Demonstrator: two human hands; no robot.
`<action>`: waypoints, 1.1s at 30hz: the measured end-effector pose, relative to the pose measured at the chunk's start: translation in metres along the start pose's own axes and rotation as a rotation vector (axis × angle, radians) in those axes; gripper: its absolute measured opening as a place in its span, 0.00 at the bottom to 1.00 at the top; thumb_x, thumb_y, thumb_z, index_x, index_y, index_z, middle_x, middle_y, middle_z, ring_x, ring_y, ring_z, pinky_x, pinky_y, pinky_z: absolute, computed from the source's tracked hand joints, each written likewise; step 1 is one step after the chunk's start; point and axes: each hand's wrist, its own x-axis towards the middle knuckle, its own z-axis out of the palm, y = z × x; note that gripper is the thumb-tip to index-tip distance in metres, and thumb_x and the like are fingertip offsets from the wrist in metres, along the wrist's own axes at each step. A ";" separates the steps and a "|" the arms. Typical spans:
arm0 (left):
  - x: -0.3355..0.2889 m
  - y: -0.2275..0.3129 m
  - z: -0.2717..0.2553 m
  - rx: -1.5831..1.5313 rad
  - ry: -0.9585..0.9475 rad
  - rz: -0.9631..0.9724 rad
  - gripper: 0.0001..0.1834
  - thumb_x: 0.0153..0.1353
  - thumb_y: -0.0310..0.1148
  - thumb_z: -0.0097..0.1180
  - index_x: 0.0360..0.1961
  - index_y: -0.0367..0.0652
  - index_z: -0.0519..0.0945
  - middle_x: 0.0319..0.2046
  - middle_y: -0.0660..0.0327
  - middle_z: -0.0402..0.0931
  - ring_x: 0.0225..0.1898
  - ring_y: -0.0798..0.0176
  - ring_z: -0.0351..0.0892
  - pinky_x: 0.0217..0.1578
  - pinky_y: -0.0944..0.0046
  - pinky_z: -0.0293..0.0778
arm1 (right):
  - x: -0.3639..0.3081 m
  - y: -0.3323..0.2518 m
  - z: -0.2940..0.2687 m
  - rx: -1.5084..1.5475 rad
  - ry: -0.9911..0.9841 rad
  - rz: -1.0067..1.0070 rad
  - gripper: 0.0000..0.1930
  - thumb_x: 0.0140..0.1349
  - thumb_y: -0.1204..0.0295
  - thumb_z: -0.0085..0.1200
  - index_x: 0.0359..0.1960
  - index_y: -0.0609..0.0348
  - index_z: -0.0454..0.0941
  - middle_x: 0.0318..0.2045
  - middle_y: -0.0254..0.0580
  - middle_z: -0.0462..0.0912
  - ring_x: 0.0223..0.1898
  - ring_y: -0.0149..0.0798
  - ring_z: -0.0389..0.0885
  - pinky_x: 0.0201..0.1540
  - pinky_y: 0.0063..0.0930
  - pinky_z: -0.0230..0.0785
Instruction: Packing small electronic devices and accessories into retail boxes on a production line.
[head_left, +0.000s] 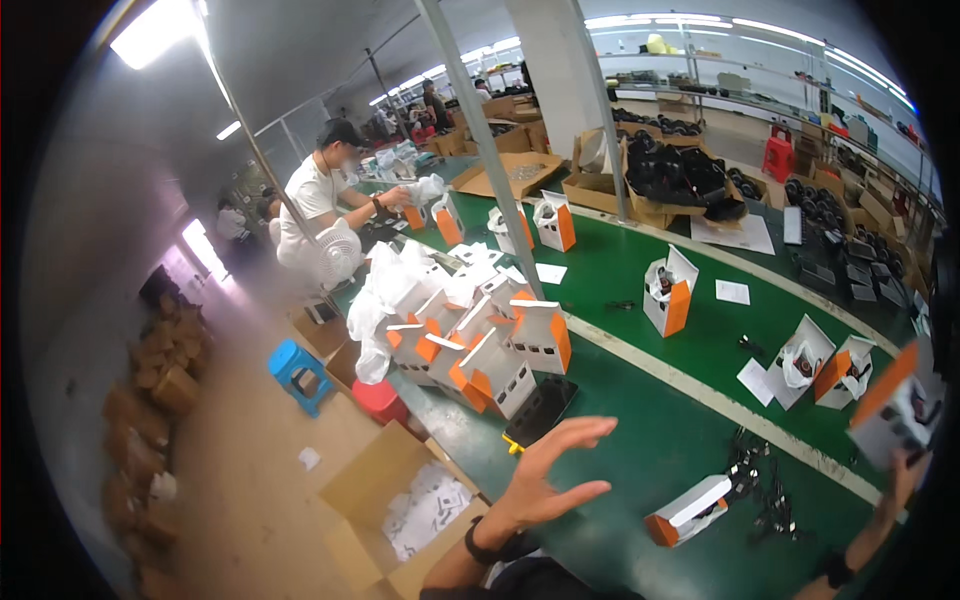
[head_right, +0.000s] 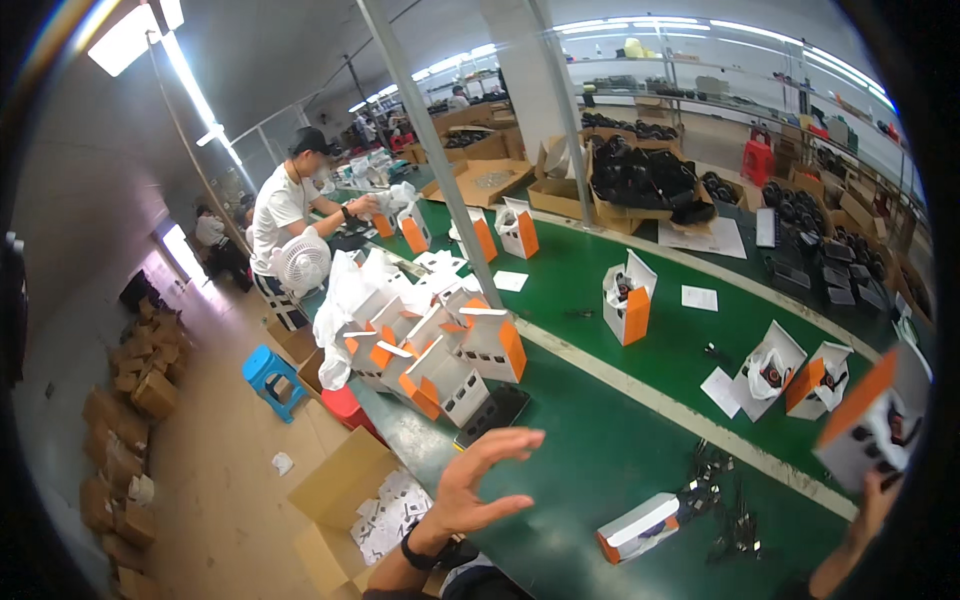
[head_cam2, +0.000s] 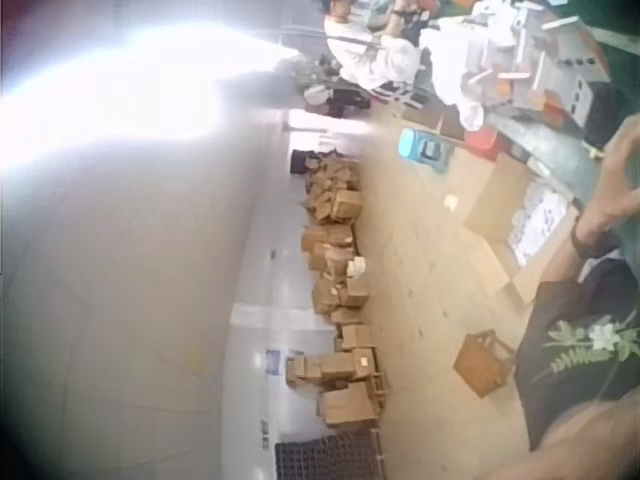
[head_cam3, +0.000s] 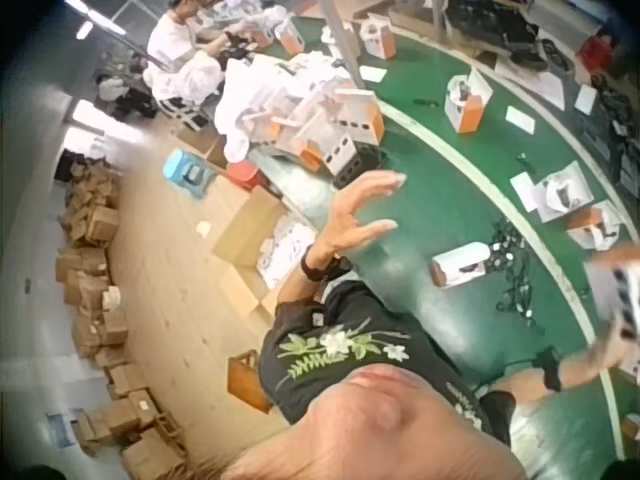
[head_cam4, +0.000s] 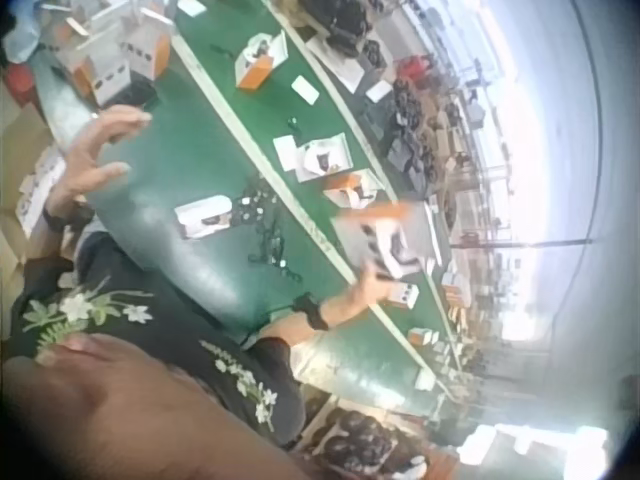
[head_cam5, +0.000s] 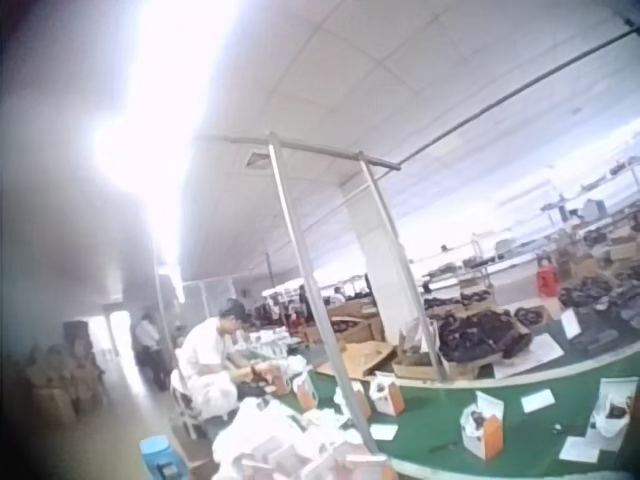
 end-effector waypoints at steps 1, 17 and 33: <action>0.016 0.000 0.007 -0.072 -0.040 0.018 0.50 0.55 0.27 0.82 0.77 0.39 0.67 0.75 0.45 0.70 0.74 0.48 0.72 0.70 0.49 0.73 | -0.014 -0.114 0.015 0.207 -0.090 0.067 0.31 0.60 0.71 0.69 0.65 0.65 0.76 0.57 0.50 0.82 0.58 0.43 0.81 0.61 0.42 0.76; -0.035 -0.116 0.059 -0.103 0.321 -0.336 0.44 0.44 0.24 0.88 0.63 0.36 0.75 0.54 0.58 0.83 0.57 0.61 0.85 0.60 0.57 0.82 | -0.016 -0.491 0.142 0.443 -1.217 -0.193 0.23 0.67 0.68 0.66 0.63 0.59 0.81 0.45 0.49 0.77 0.44 0.48 0.82 0.47 0.39 0.76; -0.026 -0.131 0.059 -0.213 0.496 -0.366 0.27 0.66 0.24 0.70 0.64 0.38 0.75 0.56 0.58 0.79 0.61 0.61 0.79 0.63 0.54 0.78 | -0.091 -0.561 0.250 0.651 -1.047 -0.920 0.16 0.54 0.81 0.67 0.45 0.69 0.82 0.42 0.48 0.81 0.44 0.48 0.82 0.50 0.45 0.82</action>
